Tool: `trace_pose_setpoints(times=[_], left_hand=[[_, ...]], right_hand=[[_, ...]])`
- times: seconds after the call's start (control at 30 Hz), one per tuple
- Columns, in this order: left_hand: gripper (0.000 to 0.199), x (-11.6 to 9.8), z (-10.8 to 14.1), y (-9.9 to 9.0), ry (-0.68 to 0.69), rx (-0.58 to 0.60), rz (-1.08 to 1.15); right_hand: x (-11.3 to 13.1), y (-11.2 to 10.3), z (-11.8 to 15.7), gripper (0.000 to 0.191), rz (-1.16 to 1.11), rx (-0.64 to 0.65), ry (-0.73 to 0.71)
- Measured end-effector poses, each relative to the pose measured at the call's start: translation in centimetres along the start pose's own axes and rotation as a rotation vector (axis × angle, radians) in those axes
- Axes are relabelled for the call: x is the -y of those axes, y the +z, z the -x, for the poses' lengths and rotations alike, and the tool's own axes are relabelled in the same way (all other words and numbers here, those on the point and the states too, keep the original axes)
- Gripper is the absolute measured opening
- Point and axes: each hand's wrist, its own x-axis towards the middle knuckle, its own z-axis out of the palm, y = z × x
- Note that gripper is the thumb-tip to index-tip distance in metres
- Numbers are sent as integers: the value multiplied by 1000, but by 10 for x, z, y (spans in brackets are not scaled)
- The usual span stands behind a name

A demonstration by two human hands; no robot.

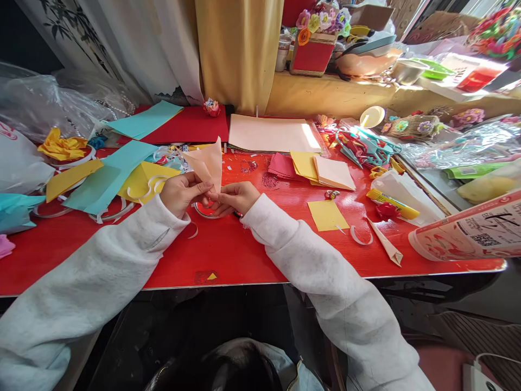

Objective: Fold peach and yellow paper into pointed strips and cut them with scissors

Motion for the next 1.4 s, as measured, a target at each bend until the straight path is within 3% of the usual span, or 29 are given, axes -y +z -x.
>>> trace_pose_setpoints(times=[0.27,0.5,0.7,0.97,1.07,1.2,1.4], left_hand=[[28,-3,0,2,45,43,-151],[25,-10,1,1,-116,-11,153],[21,-25,4,-4,-188,-20,139],[20,-22,-9,-26,-139,-82,107],[22,-20,-11,-27,-148,-74,141],[34,-20,-11,-20,-105,-167,268],[44,-12,-3,0,-111,26,276]], right_hand=[[-4,-2,1,31,22,109,44],[1,-2,3,30,29,104,35],[5,-2,6,33,41,119,23],[5,-4,7,36,52,139,48],[8,-6,7,31,41,136,43],[11,-8,9,24,5,83,34],[5,-5,4,22,-29,13,26]])
